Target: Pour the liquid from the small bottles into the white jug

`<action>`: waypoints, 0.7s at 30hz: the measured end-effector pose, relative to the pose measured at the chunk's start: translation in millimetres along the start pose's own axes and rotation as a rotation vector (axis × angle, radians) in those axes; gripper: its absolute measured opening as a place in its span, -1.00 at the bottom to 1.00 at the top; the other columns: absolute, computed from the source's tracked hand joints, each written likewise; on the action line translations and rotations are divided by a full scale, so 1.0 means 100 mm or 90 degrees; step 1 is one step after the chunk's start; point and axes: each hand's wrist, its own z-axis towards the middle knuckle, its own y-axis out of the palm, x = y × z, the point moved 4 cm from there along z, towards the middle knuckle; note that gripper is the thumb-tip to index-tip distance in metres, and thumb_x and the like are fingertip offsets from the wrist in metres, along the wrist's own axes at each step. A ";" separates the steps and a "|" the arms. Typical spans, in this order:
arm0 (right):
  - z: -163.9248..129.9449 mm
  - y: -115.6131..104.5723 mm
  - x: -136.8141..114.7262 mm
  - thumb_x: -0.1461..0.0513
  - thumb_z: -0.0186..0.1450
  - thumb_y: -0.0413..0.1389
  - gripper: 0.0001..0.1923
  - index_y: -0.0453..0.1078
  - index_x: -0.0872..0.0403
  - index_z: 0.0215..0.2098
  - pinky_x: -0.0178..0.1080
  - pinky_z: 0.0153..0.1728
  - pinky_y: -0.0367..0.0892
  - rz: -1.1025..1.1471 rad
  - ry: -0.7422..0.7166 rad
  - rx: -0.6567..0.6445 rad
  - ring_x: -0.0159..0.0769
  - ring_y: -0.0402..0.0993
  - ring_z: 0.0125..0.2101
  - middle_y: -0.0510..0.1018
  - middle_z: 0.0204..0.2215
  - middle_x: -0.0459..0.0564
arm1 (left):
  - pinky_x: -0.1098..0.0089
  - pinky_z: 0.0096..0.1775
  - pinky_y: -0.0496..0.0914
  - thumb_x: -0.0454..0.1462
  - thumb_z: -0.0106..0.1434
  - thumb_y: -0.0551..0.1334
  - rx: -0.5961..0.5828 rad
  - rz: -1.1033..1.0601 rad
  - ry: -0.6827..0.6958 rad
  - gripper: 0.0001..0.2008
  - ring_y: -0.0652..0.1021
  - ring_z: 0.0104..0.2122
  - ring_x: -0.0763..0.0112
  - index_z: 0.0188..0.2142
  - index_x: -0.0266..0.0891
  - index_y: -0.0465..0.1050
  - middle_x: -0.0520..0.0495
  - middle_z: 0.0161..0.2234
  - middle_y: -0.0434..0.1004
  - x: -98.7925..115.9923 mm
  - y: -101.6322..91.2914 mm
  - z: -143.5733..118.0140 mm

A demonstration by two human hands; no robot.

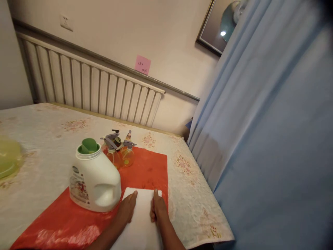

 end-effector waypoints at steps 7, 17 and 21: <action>0.02 0.00 0.10 -0.12 0.40 -0.30 -0.33 0.05 0.00 -0.77 -0.40 -0.87 -0.08 -0.028 -0.027 -0.022 -0.45 0.06 -0.92 0.14 -0.94 -0.16 | 0.44 -0.68 0.06 0.22 0.20 -0.11 -0.062 -0.085 0.014 -0.52 0.23 -0.83 0.46 -0.53 -0.08 0.08 0.24 -0.85 0.08 -0.18 0.11 0.03; -0.23 0.02 -0.07 -0.19 0.15 0.06 -0.50 0.07 -0.03 -0.62 -0.39 -0.84 -0.20 -0.046 -0.118 -0.096 -0.49 0.02 -0.87 0.09 -0.85 -0.32 | 0.47 -0.70 0.03 0.27 0.06 0.05 -0.227 -0.314 -0.015 -0.48 0.27 -0.82 0.49 -0.54 -0.10 0.08 0.20 -0.82 0.21 -0.46 0.25 0.18; -0.29 0.08 -0.38 -0.13 0.12 0.10 -0.57 0.13 -0.01 -0.59 -0.40 -0.81 -0.11 -0.026 -0.126 -0.100 -0.49 0.10 -0.84 0.22 -0.79 -0.28 | 0.45 -0.67 0.20 0.31 -0.08 0.15 -0.315 -0.434 -0.037 -0.44 0.29 -0.76 0.49 -0.54 -0.10 0.11 0.21 -0.76 0.20 -0.49 0.28 0.20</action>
